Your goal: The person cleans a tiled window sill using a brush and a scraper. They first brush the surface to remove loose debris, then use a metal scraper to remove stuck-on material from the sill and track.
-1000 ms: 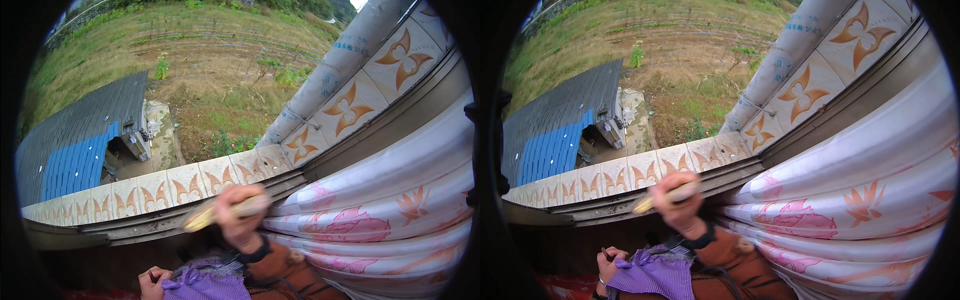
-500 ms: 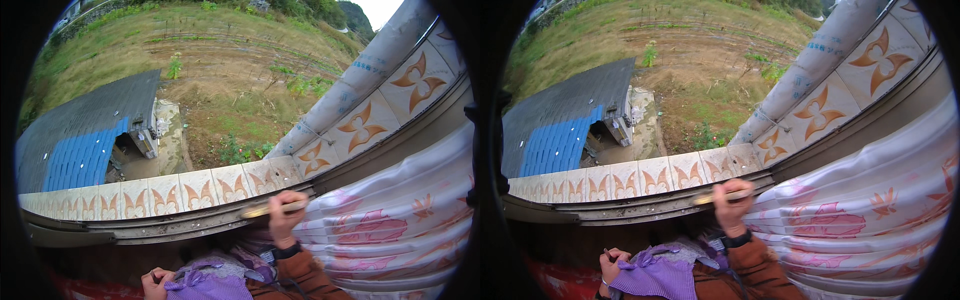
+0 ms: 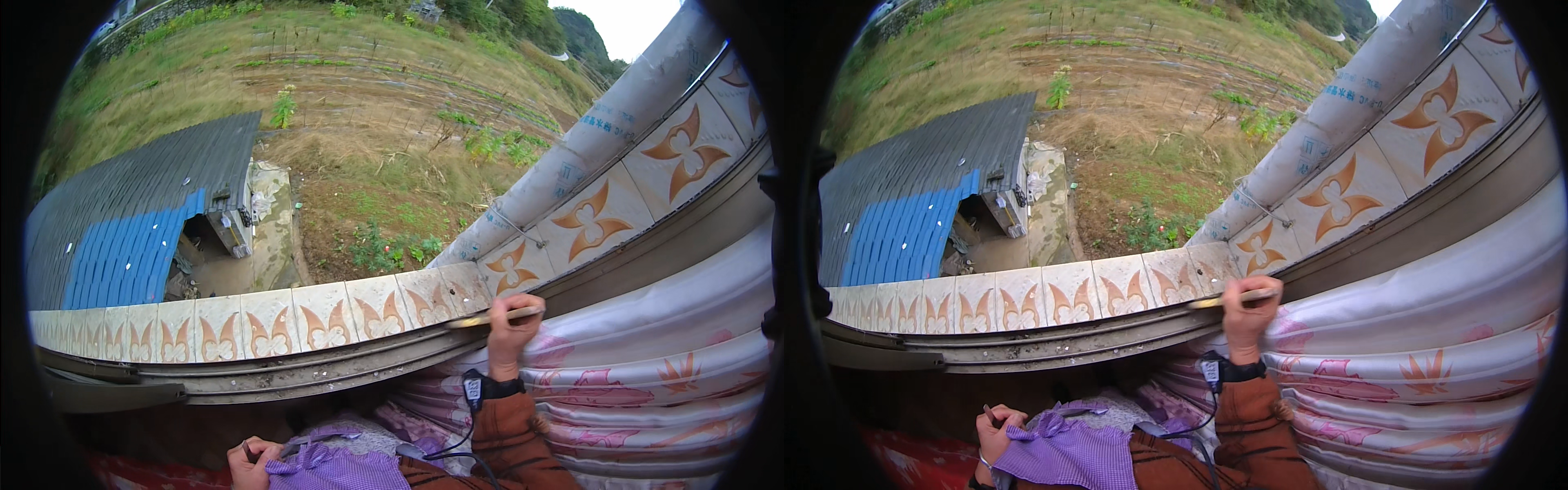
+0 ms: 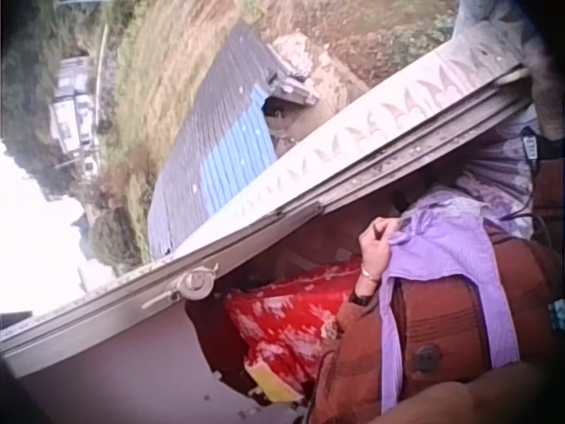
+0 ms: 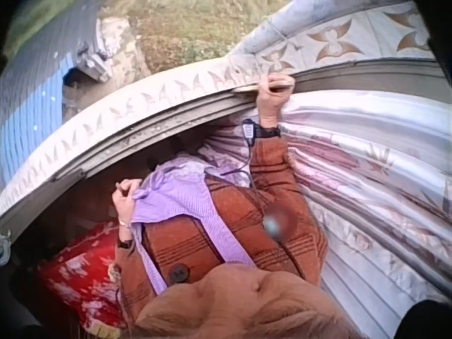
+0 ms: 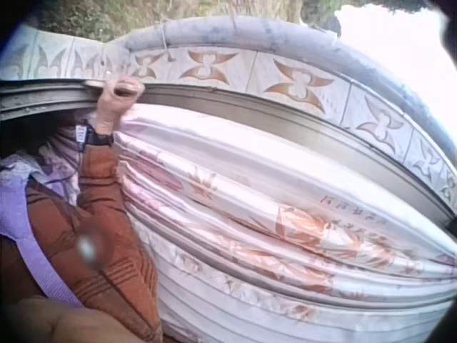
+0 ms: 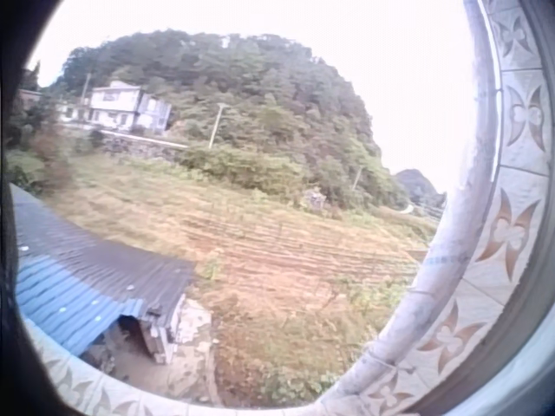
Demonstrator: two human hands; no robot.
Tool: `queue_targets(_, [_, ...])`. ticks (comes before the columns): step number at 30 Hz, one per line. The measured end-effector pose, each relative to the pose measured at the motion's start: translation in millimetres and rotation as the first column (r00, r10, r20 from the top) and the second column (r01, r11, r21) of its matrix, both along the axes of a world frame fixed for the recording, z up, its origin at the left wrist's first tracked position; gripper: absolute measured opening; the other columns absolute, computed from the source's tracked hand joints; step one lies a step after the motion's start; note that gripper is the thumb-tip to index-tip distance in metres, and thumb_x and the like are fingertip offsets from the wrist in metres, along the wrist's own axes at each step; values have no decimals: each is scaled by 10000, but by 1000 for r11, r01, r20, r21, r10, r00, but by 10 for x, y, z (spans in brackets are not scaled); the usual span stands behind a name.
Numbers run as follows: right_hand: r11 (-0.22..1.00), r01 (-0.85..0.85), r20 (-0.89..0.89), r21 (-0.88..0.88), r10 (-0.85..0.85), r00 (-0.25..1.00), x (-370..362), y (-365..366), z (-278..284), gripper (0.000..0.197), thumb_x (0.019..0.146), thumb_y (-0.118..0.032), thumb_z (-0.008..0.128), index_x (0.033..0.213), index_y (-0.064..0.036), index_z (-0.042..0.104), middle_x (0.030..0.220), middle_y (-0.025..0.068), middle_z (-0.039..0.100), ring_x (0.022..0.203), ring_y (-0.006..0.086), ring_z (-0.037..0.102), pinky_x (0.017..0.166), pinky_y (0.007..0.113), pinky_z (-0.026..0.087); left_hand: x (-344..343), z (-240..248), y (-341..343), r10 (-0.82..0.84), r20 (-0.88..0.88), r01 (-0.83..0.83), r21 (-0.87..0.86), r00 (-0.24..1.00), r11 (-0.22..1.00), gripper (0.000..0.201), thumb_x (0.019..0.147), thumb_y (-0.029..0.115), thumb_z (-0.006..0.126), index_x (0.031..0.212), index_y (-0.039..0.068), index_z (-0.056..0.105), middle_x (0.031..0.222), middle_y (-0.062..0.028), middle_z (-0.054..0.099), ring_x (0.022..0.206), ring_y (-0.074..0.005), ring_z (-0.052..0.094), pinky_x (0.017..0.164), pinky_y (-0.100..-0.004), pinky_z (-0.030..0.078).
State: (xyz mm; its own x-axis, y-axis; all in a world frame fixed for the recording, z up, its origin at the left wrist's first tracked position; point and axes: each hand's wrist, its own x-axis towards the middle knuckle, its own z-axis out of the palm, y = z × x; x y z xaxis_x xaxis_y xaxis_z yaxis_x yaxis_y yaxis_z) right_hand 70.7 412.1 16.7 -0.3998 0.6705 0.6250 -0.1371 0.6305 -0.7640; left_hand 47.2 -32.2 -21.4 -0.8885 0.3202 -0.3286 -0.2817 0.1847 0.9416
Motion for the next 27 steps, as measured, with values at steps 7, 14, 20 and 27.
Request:
queue_targets(7, [954,-238,-108,184,260,959,-400,52,445,367,772,72,762,929,-70,462,839,67,618,687,131,568,657,270,486,-92,18,31,-38,-14,38,8,999,999,100,854,-5,650,805,-59,720,701,-68,630,615,-126,605,582,-262,467])
queue_targets(14, [910,-367,39,195,367,930,-938,829,121,257,810,20,807,947,-35,596,921,34,664,797,105,626,721,262,543,-141,-14,-50,-16,-24,15,-10,1000,1000,101,855,-3,649,815,-57,724,697,-70,633,621,-128,606,581,-262,462])
queue_targets(20, [787,-451,166,-421,555,815,-638,791,30,108,850,-5,762,902,-57,683,882,-5,685,860,96,641,825,265,517,-172,-52,-88,20,-73,-22,-22,997,1000,99,850,-4,647,810,-57,721,701,-74,646,618,-131,608,582,-264,464])
queue_targets(27, [936,-201,548,-288,333,767,-569,608,14,204,809,135,649,848,-61,605,913,20,663,958,118,628,912,294,512,-223,-35,-66,0,-77,0,8,997,1000,95,843,-2,655,809,-57,725,705,-67,648,626,-128,606,586,-259,458])
